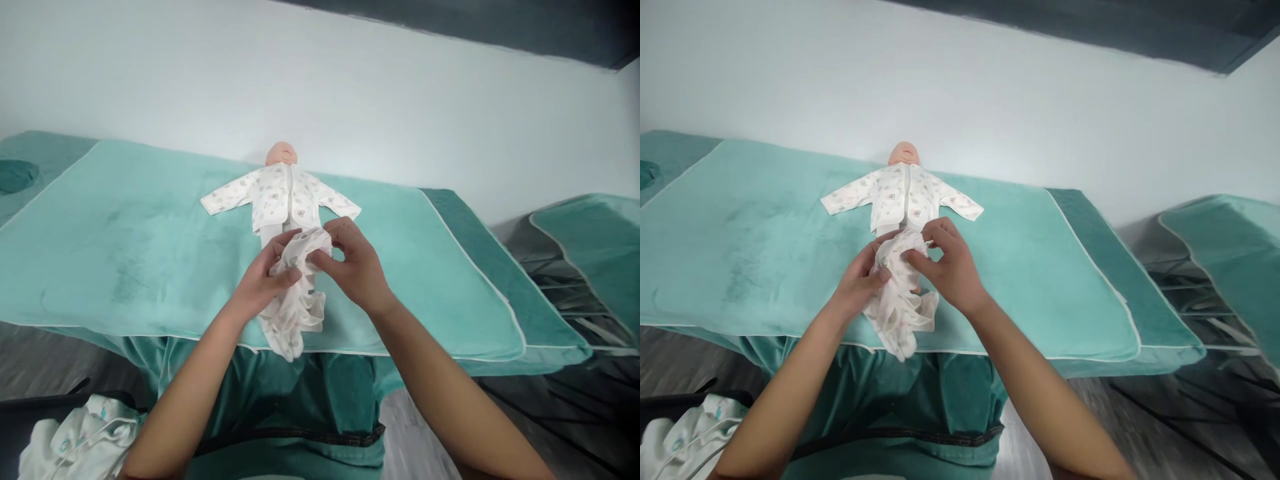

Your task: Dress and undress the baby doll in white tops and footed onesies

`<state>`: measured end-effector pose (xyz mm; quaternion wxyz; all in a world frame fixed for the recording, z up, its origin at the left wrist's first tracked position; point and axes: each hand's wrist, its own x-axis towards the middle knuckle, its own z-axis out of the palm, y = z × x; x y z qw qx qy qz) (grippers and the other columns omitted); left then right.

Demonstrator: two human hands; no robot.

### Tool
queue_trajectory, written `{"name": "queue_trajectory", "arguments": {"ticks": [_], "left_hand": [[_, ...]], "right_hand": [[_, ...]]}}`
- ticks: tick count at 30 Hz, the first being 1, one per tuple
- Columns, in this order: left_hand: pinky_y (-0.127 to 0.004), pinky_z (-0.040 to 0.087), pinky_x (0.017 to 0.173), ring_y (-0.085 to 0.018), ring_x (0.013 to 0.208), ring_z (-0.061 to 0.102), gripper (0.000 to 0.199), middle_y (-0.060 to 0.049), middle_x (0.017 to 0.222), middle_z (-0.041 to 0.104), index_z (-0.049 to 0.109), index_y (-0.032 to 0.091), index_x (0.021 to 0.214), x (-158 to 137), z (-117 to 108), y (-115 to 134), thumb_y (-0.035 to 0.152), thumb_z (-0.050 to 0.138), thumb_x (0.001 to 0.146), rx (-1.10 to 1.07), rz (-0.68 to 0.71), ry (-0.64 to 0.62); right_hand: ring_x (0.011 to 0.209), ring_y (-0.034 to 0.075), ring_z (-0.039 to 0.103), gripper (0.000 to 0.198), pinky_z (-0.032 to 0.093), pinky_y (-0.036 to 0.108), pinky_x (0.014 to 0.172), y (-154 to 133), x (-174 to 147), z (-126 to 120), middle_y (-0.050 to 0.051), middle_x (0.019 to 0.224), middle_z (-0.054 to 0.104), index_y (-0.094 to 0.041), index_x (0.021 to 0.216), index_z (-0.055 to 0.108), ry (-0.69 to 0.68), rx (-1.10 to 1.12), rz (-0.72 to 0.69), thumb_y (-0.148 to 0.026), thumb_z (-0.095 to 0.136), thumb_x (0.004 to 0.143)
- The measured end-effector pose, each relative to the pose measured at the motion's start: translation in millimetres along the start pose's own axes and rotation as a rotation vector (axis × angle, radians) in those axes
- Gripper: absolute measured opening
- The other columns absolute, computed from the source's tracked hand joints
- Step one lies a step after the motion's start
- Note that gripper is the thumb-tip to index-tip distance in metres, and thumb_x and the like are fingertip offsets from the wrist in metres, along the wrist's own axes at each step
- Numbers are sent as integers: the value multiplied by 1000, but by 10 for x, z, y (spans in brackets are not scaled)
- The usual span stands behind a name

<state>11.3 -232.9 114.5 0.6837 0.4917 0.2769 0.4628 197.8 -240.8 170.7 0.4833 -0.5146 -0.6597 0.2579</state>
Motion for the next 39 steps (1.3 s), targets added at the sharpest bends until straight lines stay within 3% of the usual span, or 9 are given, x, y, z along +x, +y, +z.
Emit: {"name": "queue_trajectory", "arguments": {"ticks": [2, 5, 10, 13, 16, 24, 30, 34, 39], "left_hand": [[-36, 57, 77, -30, 102, 71, 59, -6, 108, 73, 63, 24, 105, 77, -7, 46, 65, 86, 71, -20, -33, -26], [-29, 51, 66, -17, 77, 65, 49, 2, 85, 65, 56, 23, 89, 176, 23, 154, 53, 90, 70, -86, 11, 86], [-30, 55, 82, -20, 97, 68, 43, 0, 104, 70, 67, 24, 109, 220, 33, 353, 27, 86, 71, 64, 96, 149], [-33, 54, 83, -22, 98, 67, 30, -1, 99, 69, 68, 23, 100, 196, -10, 403, 26, 81, 73, 195, 124, 201], [-34, 53, 86, -22, 99, 66, 22, -2, 103, 69, 61, 22, 88, 183, -45, 437, 24, 77, 74, 190, 200, 225], [-33, 55, 86, -20, 94, 67, 28, -1, 96, 68, 57, 22, 91, 192, -41, 675, 30, 80, 77, 259, 384, 243], [-34, 52, 94, -22, 104, 65, 27, -3, 105, 67, 71, 21, 109, 111, 75, 934, 15, 71, 83, 530, 408, 252], [-32, 49, 91, -23, 102, 64, 38, -1, 102, 67, 76, 23, 114, 54, 141, 1062, 10, 71, 79, 782, 318, 135], [-27, 41, 65, -17, 74, 57, 16, 2, 79, 64, 75, 22, 91, 13, 231, 1147, 34, 80, 83, 1031, 105, -151]], "right_hand": [[79, 16, 55, 21, 47, 31, 70, -26, 55, 7, -2, 83, 57, -24, 77, 56, -63, 137, 128, -30, 77, 78], [63, 12, 45, 36, 37, 27, 57, -36, 121, -10, -5, 69, 49, -23, 72, 49, -107, 360, 298, -39, 82, 77], [62, 12, 50, 33, 40, 26, 55, 32, 128, -67, -5, 75, 57, -25, 82, 56, -159, 551, 349, -38, 85, 73], [73, 14, 57, 28, 46, 28, 63, 53, 94, -69, -3, 83, 63, -25, 92, 66, -207, 466, 281, -41, 83, 77], [78, 14, 58, 23, 48, 28, 69, 43, 79, -72, -1, 87, 65, -23, 90, 69, -147, 366, 205, -41, 81, 82], [85, 19, 66, 40, 56, 33, 70, -125, 142, -289, 0, 102, 67, -29, 103, 66, -145, 560, 126, -43, 89, 73], [113, 24, 66, 24, 55, 38, 93, -299, 225, -365, 2, 117, 71, -32, 112, 76, -187, 171, -183, -42, 77, 90], [91, 20, 66, 14, 53, 34, 79, -314, 279, -369, 2, 96, 70, -30, 106, 80, -198, -70, -318, -35, 73, 94], [92, 20, 66, 14, 53, 34, 85, -386, 307, -390, 2, 101, 74, -27, 106, 79, -192, -134, -325, -29, 72, 94]]}}
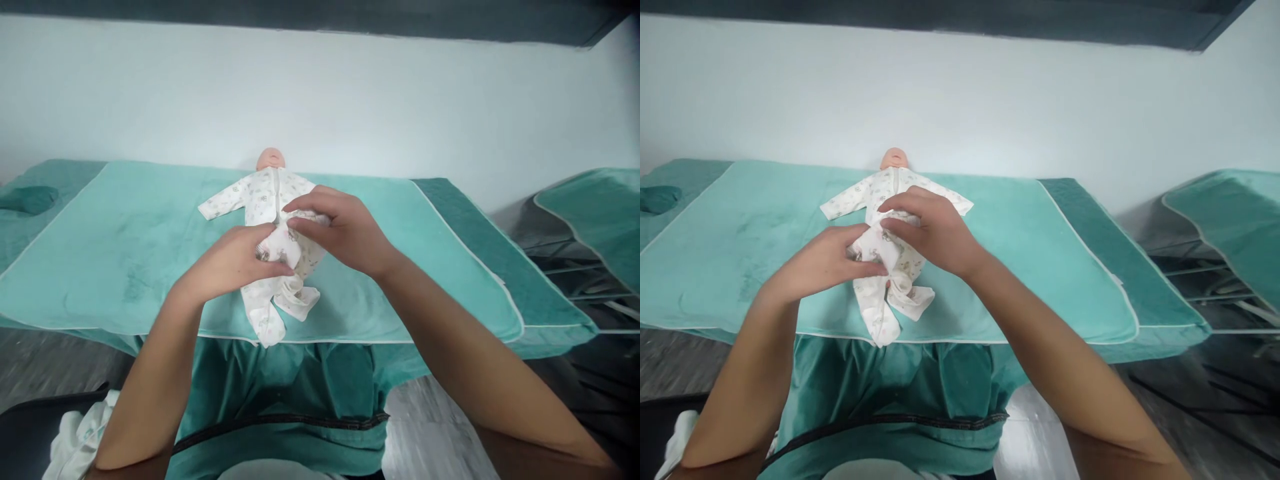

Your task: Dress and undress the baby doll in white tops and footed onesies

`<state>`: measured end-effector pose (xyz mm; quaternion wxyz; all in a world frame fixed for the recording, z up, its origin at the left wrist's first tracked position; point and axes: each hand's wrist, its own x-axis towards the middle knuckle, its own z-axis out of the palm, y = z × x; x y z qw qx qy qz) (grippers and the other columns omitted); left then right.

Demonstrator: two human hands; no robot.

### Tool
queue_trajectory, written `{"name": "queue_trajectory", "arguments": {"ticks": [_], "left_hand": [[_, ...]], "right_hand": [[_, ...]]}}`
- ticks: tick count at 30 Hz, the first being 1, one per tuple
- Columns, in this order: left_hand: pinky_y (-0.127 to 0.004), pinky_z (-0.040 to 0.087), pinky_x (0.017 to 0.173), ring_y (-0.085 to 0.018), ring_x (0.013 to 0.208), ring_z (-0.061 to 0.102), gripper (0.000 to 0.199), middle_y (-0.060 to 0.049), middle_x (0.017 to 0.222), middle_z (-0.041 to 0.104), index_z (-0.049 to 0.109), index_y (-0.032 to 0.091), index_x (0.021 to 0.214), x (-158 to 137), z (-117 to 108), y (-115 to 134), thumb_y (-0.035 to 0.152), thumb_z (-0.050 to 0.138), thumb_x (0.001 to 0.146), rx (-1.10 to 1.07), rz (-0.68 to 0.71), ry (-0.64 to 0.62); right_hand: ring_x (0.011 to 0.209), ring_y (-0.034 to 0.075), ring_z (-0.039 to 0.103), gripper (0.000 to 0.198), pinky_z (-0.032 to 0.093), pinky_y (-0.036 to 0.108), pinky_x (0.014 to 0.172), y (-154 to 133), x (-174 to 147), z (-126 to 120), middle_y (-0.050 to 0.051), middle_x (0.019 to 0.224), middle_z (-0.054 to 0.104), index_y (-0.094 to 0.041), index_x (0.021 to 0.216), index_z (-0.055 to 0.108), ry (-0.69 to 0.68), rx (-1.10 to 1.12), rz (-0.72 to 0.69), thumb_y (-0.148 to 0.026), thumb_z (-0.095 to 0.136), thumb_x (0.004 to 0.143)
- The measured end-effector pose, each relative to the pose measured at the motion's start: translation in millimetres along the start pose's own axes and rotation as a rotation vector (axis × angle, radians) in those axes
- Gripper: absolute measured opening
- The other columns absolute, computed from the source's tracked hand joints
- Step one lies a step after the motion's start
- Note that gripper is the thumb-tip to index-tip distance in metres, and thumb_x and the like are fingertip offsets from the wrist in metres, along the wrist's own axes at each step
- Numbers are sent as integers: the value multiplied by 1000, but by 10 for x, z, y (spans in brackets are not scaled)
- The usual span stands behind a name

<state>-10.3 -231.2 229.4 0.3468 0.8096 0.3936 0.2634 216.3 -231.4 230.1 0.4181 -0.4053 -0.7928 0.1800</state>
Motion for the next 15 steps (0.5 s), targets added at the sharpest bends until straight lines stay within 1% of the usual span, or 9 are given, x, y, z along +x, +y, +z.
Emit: {"name": "queue_trajectory", "arguments": {"ticks": [1, 2, 3, 5, 8, 10, 12, 13, 15], "left_hand": [[-28, 40, 64, -17, 72, 56, 17, 1, 76, 63, 74, 21, 86, -3, 2, 12, 38, 76, 87, 21, 11, 5], [-28, 40, 65, -17, 74, 56, 21, 1, 77, 64, 72, 20, 83, -5, 7, 17, 39, 72, 90, 27, 31, 47], [-28, 42, 66, -17, 77, 58, 23, 0, 81, 66, 72, 19, 83, -7, 14, 14, 40, 69, 93, 11, 51, 119], [-27, 46, 72, -17, 84, 61, 22, -1, 90, 70, 72, 19, 89, -9, 40, -12, 41, 69, 93, -94, 66, 270], [-29, 52, 77, -19, 88, 66, 27, -2, 94, 73, 72, 20, 96, -2, 102, -74, 46, 72, 91, -321, 23, 364], [-30, 54, 77, -21, 89, 68, 29, -3, 95, 73, 72, 20, 96, 7, 146, -111, 47, 75, 89, -447, 9, 380], [-31, 55, 75, -21, 88, 70, 30, -3, 95, 74, 72, 21, 99, 10, 173, -139, 47, 77, 87, -549, -11, 387], [-31, 56, 73, -22, 86, 71, 31, -3, 94, 75, 73, 21, 101, 7, 177, -149, 49, 77, 88, -588, -35, 368], [-32, 56, 68, -23, 81, 72, 35, -4, 91, 76, 74, 21, 102, -6, 167, -167, 53, 76, 88, -621, -109, 246]], "right_hand": [[94, 20, 67, 14, 52, 34, 85, -17, 5, -10, 3, 103, 75, -26, 106, 78, -33, 20, 14, -30, 73, 94], [94, 20, 67, 15, 52, 34, 85, -32, 9, -20, 3, 104, 75, -25, 105, 78, -66, 48, 28, -32, 73, 94], [94, 20, 67, 15, 52, 34, 85, -43, 12, -30, 3, 104, 75, -24, 103, 78, -87, 79, 43, -34, 74, 93], [89, 19, 66, 19, 51, 32, 81, -56, 16, -46, 3, 99, 74, -22, 97, 78, -98, 139, 71, -40, 75, 92], [82, 17, 62, 28, 49, 31, 74, -72, 16, -53, 3, 90, 70, -22, 85, 77, -115, 189, 71, -49, 77, 91], [85, 17, 62, 31, 49, 32, 75, -90, 12, -42, 4, 92, 69, -22, 79, 75, -143, 222, 38, -51, 76, 90], [93, 19, 63, 32, 50, 33, 79, -108, 6, -22, 5, 101, 70, -22, 77, 74, -112, 279, 21, -51, 77, 90], [96, 19, 64, 32, 51, 33, 81, -113, 3, -7, 5, 104, 70, -22, 79, 74, -69, 320, 32, -52, 77, 90], [93, 19, 66, 35, 52, 33, 78, -110, -3, 32, 3, 99, 69, -22, 82, 73, 27, 434, 99, -56, 74, 91]]}}
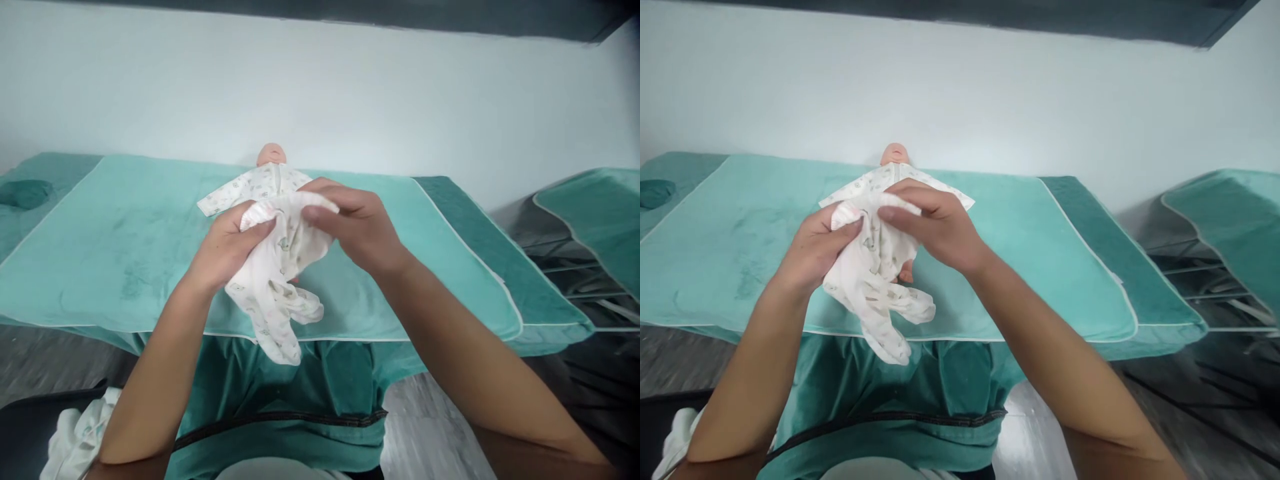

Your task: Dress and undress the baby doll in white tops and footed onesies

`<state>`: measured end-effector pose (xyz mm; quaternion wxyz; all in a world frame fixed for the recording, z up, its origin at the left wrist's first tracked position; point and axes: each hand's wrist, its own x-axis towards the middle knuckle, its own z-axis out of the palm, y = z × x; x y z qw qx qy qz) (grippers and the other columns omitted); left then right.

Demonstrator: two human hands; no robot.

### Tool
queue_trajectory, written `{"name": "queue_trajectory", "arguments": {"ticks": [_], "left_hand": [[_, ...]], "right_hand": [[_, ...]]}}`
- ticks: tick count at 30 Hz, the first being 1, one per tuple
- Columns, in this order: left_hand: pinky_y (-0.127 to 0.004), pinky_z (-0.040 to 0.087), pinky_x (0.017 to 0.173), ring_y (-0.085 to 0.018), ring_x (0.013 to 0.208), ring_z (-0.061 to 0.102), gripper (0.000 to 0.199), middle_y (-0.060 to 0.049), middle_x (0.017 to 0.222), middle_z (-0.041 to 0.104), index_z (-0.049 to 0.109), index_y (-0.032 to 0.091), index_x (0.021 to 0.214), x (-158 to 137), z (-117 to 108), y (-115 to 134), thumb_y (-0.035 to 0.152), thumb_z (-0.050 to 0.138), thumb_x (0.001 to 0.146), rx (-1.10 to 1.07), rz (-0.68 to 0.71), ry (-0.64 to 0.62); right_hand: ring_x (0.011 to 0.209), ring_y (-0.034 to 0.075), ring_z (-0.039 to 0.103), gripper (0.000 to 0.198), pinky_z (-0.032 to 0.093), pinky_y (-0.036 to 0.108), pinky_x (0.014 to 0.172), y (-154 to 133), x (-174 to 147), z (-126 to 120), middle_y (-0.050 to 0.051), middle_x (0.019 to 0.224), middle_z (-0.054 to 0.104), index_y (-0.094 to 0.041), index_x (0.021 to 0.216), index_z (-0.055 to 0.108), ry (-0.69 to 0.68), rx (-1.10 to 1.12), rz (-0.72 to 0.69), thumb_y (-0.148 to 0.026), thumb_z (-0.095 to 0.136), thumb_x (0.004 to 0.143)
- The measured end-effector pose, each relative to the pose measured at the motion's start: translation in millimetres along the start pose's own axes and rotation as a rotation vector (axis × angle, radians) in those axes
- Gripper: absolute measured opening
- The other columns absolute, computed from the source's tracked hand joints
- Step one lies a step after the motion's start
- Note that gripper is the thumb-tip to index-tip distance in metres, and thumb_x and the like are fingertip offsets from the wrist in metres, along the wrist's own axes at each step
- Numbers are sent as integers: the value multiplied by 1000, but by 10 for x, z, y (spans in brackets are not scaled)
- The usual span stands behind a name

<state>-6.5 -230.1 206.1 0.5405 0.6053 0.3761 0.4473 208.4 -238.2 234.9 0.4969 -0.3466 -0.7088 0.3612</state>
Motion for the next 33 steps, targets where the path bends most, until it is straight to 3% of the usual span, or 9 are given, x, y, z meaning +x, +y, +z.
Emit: {"name": "queue_trajectory", "arguments": {"ticks": [3, 6, 11, 16, 19, 21, 24, 27, 33], "left_hand": [[-32, 56, 67, -25, 82, 73, 39, -5, 91, 77, 75, 19, 95, 8, -40, -6, 57, 77, 86, 27, -99, -118], [-34, 59, 79, -27, 97, 75, 42, -6, 98, 79, 74, 19, 98, 69, -34, -45, 60, 75, 87, -70, 33, 58], [-40, 61, 88, -29, 102, 75, 55, -8, 100, 78, 71, 21, 116, 171, 88, -217, 68, 69, 88, -227, 22, 165], [-32, 51, 55, -17, 55, 62, 51, -4, 75, 72, 73, 20, 107, 101, 88, -372, 66, 73, 85, -137, -216, -213], [-27, 40, 46, -12, 48, 53, 35, -1, 64, 66, 73, 18, 86, 73, -3, -428, 49, 88, 76, -70, -300, -436], [-26, 42, 49, -12, 50, 54, 32, 0, 63, 65, 72, 18, 81, 84, -39, -497, 43, 90, 75, -156, -299, -326], [-27, 52, 62, -15, 64, 66, 31, -1, 75, 72, 74, 18, 89, 121, 1, -653, 43, 88, 77, -367, -223, -21], [-33, 59, 77, -22, 82, 75, 36, -4, 88, 77, 74, 18, 97, 151, 108, -811, 45, 88, 76, -479, -244, 83], [-38, 61, 85, -27, 92, 76, 46, -8, 94, 79, 72, 17, 106, 114, 166, -973, 53, 84, 79, -465, -361, 65]], "right_hand": [[75, 16, 63, 40, 52, 29, 66, 70, -1, 58, -1, 80, 64, -23, 85, 69, 110, 234, 125, -62, 66, 95], [64, 14, 58, 45, 49, 28, 58, 166, -4, 103, -2, 70, 60, -23, 79, 66, 72, 329, 245, -66, 65, 94], [72, 19, 69, 40, 55, 31, 64, 342, -31, 137, 2, 80, 74, -20, 84, 77, -460, 183, 454, -59, 83, 79], [62, 20, 66, 47, 53, 32, 55, 574, -41, 231, 3, 72, 73, -21, 87, 74, -51, 344, 459, -68, 72, 87], [70, 21, 69, 46, 55, 32, 61, 699, -83, 271, 3, 78, 74, -22, 88, 72, 55, 444, 498, -67, 79, 81], [77, 21, 71, 49, 57, 33, 67, 761, -146, 272, 4, 84, 76, -21, 91, 74, 26, 472, 548, -69, 78, 80], [85, 22, 73, 51, 57, 34, 77, 824, -263, 258, 4, 88, 78, -19, 95, 78, -275, 420, 665, -64, 87, 72], [93, 24, 74, 47, 57, 36, 85, 867, -365, 279, 5, 95, 80, -18, 100, 81, -436, 371, 726, -54, 91, 72], [94, 25, 76, 44, 59, 37, 86, 1045, -447, 407, 6, 97, 81, -18, 102, 78, -68, 469, 698, -57, 82, 82]]}}
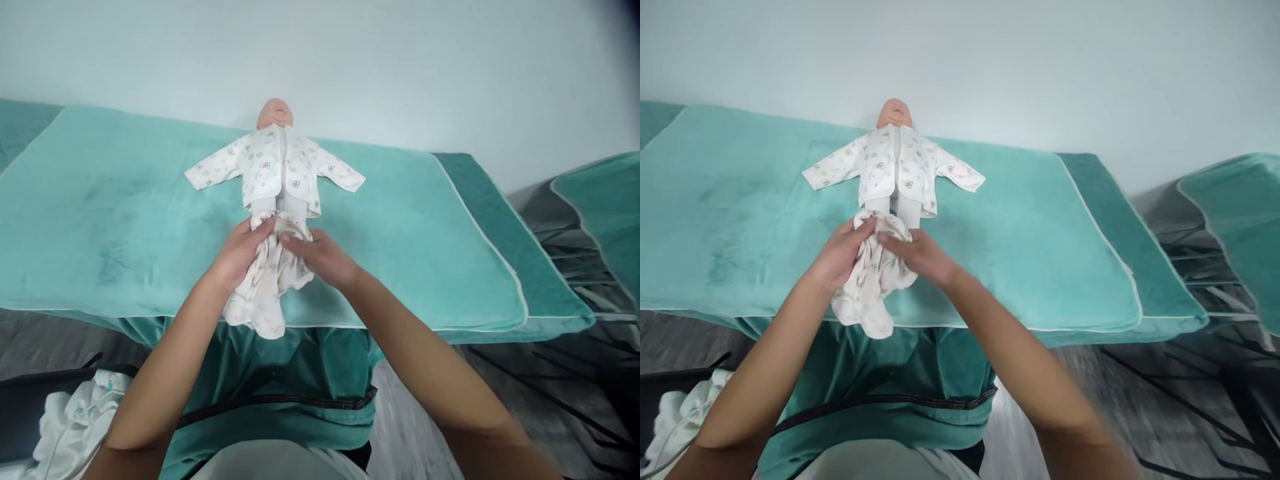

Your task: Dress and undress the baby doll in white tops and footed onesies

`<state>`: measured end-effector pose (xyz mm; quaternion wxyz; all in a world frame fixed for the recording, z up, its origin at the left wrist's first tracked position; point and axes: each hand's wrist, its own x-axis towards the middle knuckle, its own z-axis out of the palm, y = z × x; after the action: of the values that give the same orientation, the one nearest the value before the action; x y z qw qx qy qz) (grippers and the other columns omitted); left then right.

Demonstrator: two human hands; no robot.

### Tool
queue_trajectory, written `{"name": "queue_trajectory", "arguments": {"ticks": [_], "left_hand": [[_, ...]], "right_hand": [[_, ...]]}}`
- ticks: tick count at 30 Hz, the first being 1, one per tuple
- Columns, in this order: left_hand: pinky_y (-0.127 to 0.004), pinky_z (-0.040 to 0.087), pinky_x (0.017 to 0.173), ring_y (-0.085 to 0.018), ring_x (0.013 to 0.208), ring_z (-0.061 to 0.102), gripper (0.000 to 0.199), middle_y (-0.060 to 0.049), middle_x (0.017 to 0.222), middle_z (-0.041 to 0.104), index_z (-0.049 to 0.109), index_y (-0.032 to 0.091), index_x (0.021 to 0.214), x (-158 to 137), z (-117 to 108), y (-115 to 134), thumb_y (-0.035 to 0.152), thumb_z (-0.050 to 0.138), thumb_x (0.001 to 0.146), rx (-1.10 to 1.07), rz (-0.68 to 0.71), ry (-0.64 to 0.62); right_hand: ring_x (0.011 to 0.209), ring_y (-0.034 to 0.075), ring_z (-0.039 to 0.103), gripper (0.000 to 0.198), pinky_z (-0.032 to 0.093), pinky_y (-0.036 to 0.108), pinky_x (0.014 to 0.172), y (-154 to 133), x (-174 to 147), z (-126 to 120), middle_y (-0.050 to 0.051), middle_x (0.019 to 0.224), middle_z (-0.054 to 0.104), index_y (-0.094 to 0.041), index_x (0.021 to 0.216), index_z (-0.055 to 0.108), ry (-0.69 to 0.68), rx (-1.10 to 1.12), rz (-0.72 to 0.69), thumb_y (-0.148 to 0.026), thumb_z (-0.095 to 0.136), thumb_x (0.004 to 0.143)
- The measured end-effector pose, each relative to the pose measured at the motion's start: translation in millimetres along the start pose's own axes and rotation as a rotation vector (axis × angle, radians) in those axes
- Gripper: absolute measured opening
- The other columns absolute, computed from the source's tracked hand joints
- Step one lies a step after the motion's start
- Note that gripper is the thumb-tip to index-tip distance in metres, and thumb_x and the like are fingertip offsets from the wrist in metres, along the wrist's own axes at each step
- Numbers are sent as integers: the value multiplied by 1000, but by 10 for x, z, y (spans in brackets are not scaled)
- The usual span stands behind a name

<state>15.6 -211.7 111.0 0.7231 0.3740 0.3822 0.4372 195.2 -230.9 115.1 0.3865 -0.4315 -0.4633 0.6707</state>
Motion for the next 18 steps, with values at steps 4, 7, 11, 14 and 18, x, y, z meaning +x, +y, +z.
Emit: {"name": "queue_trajectory", "arguments": {"ticks": [4, 7, 11, 14, 18], "left_hand": [[-36, 59, 84, -27, 102, 75, 59, -9, 115, 78, 70, 21, 122, -57, -89, 4, 41, 92, 72, 173, -185, -294], [-36, 58, 85, -29, 107, 73, 60, -10, 121, 76, 69, 21, 124, -52, -147, 46, 38, 92, 71, 257, -238, -413], [-33, 54, 77, -24, 93, 70, 36, -4, 102, 74, 67, 21, 111, 32, -175, 98, 43, 78, 84, 371, -29, -150], [-31, 46, 69, -21, 83, 65, 16, -1, 89, 67, 62, 22, 95, 81, -95, 74, 37, 66, 90, 682, 63, -43], [-33, 34, 60, -21, 65, 57, 21, -1, 72, 60, 50, 24, 82, 70, 98, -13, 39, 57, 95, 1036, 32, -161]], "right_hand": [[90, 25, 76, 42, 61, 39, 83, 152, 106, -31, 5, 92, 80, -22, 97, 73, 266, 219, -104, -60, 81, 81], [94, 26, 74, 50, 60, 38, 79, 284, 84, -74, 5, 94, 79, -23, 102, 72, 294, 244, -84, -68, 76, 81], [85, 24, 71, 47, 55, 35, 72, 500, -67, -191, 4, 88, 77, -21, 101, 74, 278, 34, -22, -63, 77, 81], [77, 20, 65, 31, 49, 32, 70, 658, -148, -271, 0, 83, 74, -20, 90, 72, 356, -190, -32, -50, 77, 84], [88, 24, 66, 30, 48, 34, 78, 774, -130, -251, 4, 92, 77, -20, 99, 73, 536, -449, -95, -48, 65, 92]]}}
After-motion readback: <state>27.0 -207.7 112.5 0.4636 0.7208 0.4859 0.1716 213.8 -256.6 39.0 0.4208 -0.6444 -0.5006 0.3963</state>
